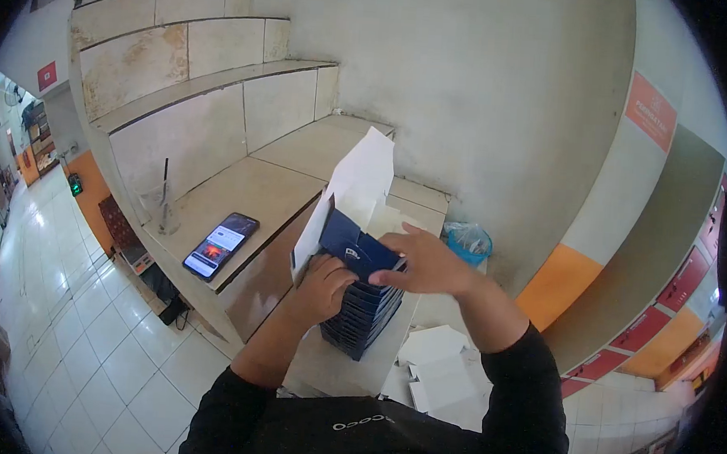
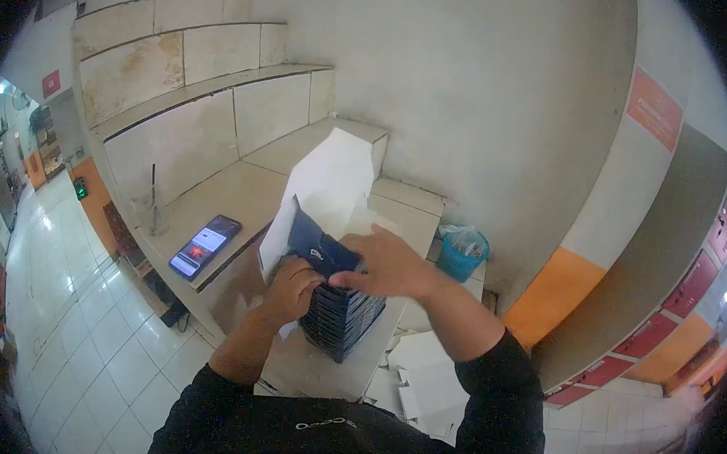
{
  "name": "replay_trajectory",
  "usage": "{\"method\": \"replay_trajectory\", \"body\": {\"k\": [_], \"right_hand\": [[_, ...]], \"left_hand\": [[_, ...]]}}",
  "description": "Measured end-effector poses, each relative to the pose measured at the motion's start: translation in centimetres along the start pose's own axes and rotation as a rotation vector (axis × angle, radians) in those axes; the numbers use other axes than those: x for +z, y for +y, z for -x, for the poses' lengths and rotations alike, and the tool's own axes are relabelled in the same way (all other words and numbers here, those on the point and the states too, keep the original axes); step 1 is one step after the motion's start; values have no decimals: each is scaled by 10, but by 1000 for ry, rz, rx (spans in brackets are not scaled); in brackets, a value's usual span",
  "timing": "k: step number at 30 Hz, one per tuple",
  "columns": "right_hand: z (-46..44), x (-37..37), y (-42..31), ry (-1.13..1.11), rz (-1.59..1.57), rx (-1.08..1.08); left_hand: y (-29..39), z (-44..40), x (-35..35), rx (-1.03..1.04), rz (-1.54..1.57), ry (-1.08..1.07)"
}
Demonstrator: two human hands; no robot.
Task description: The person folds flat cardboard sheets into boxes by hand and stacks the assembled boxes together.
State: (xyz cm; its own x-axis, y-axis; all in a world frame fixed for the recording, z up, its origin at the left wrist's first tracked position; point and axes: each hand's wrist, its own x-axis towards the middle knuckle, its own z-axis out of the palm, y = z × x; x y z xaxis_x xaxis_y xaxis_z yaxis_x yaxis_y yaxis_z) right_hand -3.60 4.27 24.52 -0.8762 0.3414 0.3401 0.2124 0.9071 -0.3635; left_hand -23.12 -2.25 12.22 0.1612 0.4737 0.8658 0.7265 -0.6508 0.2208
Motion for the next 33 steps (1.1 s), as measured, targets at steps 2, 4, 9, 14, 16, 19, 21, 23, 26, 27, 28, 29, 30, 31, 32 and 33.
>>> {"method": "replay_trajectory", "body": {"k": [2,4,9,14,16,19,21,23,26,27,28,29,30,31,32,33], "right_hand": [[1,11,-9,55,167,191],[4,19,-4,112,259,173],[4,31,-20,128,408,208],[4,36,-21,170,421,135],[5,37,-21,185,419,112],[7,41,-19,156,403,137],[8,51,-12,101,378,194],[8,48,-16,55,362,220],[6,35,-23,-38,362,220],[6,32,-24,-75,364,214],[6,32,-25,-89,382,201],[5,32,-26,-103,401,187],[5,32,-27,-115,421,173],[4,33,-25,-146,400,173],[4,34,-23,-178,378,172],[5,35,-22,-211,355,172]], "left_hand": [[-1,-1,1,31,35,30],[-2,1,4,54,40,48],[1,3,13,107,-13,63],[7,-2,13,124,-3,82],[7,-1,13,118,3,68],[3,2,14,104,29,47],[0,2,16,106,65,75],[7,-4,10,107,14,46],[10,-6,8,99,-29,2],[10,-6,9,93,-37,-14],[10,-6,9,92,-38,-2],[10,-6,10,93,-40,10],[10,-7,10,95,-43,22],[9,-8,10,93,-40,15],[9,-8,9,89,-36,8],[9,-7,9,84,-33,0]]}}
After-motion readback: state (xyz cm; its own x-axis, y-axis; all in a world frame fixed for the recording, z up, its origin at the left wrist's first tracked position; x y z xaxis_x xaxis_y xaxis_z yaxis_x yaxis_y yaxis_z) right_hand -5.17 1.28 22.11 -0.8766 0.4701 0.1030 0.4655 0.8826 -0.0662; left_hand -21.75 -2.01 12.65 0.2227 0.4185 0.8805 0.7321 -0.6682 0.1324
